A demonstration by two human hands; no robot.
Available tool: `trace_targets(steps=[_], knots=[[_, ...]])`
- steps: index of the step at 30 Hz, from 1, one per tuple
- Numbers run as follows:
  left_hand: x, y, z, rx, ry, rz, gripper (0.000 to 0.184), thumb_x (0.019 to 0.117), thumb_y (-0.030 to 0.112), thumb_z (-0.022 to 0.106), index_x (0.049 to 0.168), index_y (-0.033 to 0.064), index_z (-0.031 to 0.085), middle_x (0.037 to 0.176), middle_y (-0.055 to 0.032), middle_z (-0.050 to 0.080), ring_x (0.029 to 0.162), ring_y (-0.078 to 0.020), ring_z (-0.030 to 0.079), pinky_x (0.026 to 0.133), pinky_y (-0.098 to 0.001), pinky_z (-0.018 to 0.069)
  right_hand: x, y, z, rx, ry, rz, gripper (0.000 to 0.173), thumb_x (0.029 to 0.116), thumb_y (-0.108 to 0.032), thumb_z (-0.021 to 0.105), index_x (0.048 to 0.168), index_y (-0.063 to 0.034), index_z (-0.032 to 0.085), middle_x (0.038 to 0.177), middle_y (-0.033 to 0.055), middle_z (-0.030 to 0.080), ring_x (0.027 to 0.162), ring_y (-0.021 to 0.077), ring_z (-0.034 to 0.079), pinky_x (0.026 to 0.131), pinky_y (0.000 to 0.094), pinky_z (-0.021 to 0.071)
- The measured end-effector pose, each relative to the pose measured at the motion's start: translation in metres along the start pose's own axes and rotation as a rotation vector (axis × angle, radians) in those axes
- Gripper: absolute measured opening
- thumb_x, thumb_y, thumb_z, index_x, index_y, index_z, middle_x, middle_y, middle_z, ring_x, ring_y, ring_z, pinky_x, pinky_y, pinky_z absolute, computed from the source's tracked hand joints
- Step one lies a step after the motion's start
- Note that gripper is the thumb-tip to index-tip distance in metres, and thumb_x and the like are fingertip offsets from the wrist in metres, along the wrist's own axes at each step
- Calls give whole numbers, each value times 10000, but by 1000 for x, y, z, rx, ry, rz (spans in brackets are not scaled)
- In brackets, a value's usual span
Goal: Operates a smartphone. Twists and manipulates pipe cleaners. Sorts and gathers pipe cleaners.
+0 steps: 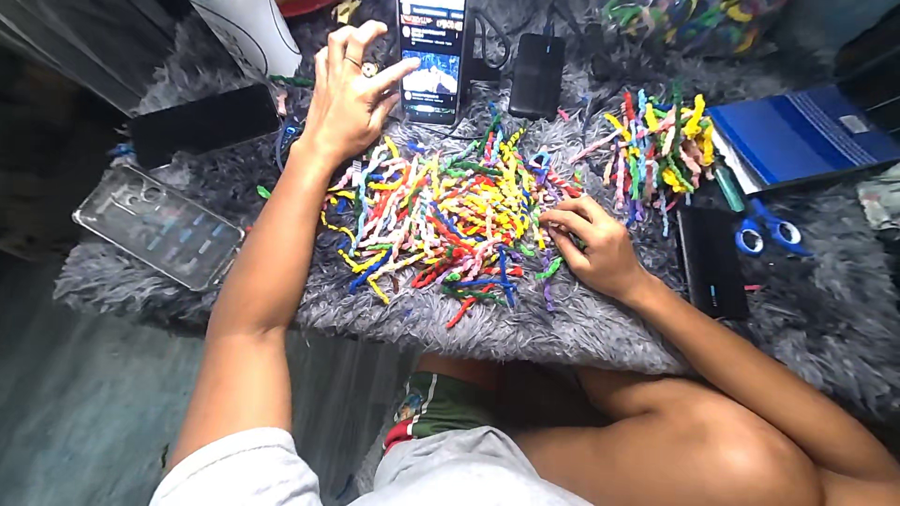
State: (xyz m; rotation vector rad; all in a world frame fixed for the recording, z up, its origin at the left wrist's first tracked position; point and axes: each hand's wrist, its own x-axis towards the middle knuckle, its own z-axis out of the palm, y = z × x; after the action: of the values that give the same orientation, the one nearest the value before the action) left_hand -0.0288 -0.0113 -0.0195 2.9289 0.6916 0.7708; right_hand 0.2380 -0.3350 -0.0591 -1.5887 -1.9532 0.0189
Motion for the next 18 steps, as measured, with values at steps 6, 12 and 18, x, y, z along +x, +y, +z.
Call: trace_targets(steps=[6,12,18], knots=[[1,1,-1,-10,-19,-19,423,1064,298,460,1466,340,583,1580,-213,405,1423,-479,368,1094,-625,305,1,-1,-1,0,-2,1,255,981,-78,571,1164,-10,736,1118,203,683,968,307,688,852,417,573],[-2,1,-3,-33,-51,38,411,1050,366,478,1431,314,625,1513,-234,474,1388,-470,410,1065,-627,329,1,-1,-1,-2,-3,5,256,985,-83,568,1164,-12,736,1118,197,683,973,302,685,855,411,568],[-2,5,-4,-6,-123,115,429,1054,407,464,1399,241,657,1430,-273,535,1325,-477,485,1062,-618,348,1,0,0,0,-2,2,256,989,-91,565,1163,-17,737,1115,194,683,966,294,683,856,409,566]])
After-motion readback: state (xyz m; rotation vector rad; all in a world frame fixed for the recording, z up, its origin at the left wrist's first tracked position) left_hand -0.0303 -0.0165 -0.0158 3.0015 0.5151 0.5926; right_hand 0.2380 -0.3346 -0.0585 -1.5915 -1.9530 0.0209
